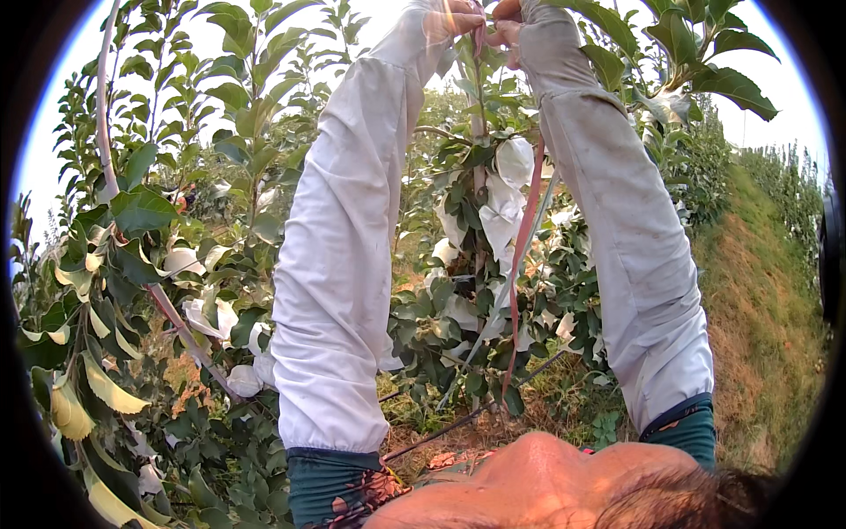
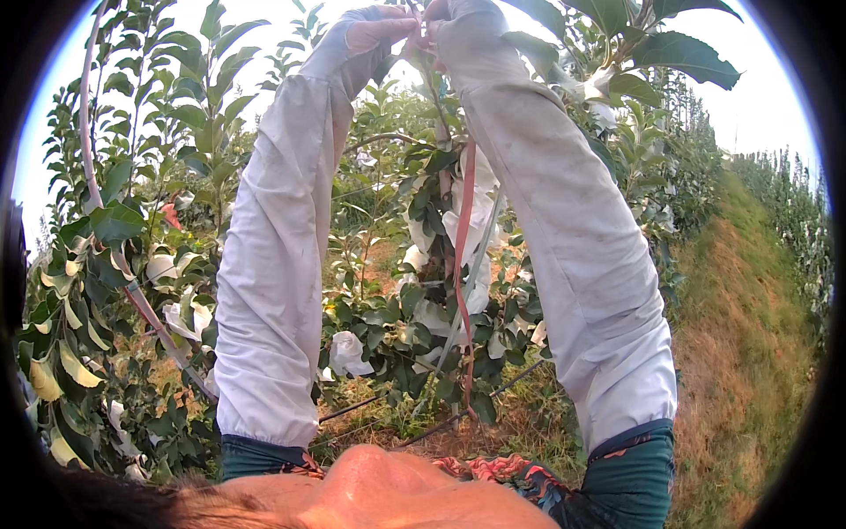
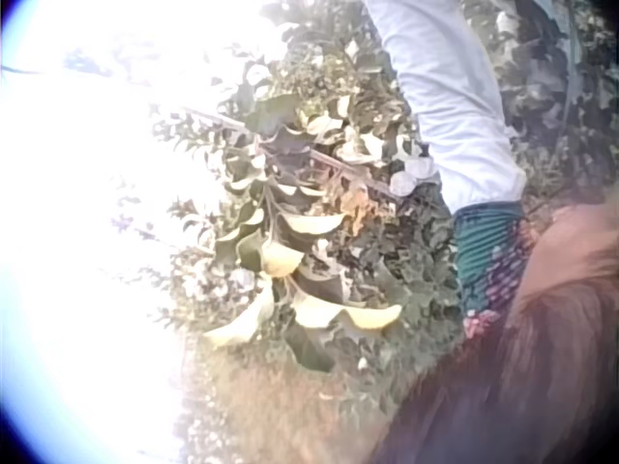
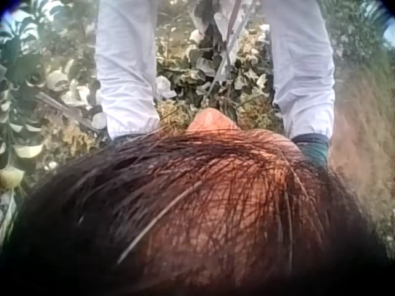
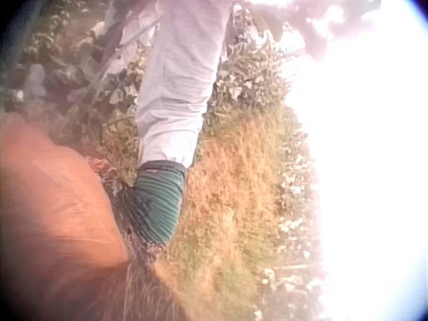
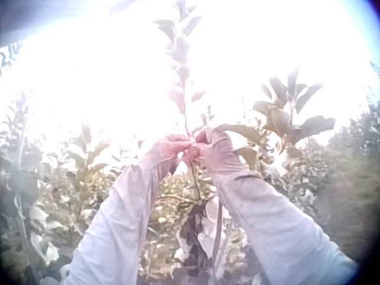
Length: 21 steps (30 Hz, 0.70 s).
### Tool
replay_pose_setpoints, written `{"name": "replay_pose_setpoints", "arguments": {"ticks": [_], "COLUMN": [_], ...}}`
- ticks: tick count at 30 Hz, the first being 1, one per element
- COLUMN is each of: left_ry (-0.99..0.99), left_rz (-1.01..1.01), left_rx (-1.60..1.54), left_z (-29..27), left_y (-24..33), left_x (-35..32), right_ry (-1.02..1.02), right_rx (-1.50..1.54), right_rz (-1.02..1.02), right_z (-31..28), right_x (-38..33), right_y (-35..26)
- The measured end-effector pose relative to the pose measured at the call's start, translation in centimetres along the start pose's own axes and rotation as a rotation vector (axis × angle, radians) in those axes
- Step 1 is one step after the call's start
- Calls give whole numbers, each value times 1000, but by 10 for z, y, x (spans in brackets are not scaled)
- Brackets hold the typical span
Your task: The person ties tree branches to a vertical support pole using a pink ribbon. They reach up to wrap the ribbon around the branch and pole, then tie it securely. The person repeats this process for multiple branches along the row.
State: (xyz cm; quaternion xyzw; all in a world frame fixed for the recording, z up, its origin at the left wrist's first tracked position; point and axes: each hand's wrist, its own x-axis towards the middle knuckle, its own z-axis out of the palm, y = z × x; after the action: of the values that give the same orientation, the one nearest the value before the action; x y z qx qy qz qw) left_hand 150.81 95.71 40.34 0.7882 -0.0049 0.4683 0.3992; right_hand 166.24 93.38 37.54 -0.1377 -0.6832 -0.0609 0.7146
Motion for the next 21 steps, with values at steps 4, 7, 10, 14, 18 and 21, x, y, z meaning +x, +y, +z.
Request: {"name": "replay_pose_setpoints", "arguments": {"ticks": [4,7,10,14,18,21], "left_ry": [27,-41,78,74,160,195], "left_rz": [14,39,70,78,114,195], "left_rx": [-29,10,211,146,304,303], "left_z": [6,-5,-1,3,7,5], "left_y": [-3,-3,1,5,3,-6], "left_x": [-4,-5,-8,-15,-16,-10], "right_ry": [-267,-210,-377,-408,-241,-352], "right_rx": [70,332,313,613,421,248], "right_rz": [482,613,637,589,621,457], "right_z": [-23,-11,-6,-15,-15,-21], "right_x": [5,-6,-4,-2,-2,3], "right_y": [5,-10,-20,4,8,18]}}
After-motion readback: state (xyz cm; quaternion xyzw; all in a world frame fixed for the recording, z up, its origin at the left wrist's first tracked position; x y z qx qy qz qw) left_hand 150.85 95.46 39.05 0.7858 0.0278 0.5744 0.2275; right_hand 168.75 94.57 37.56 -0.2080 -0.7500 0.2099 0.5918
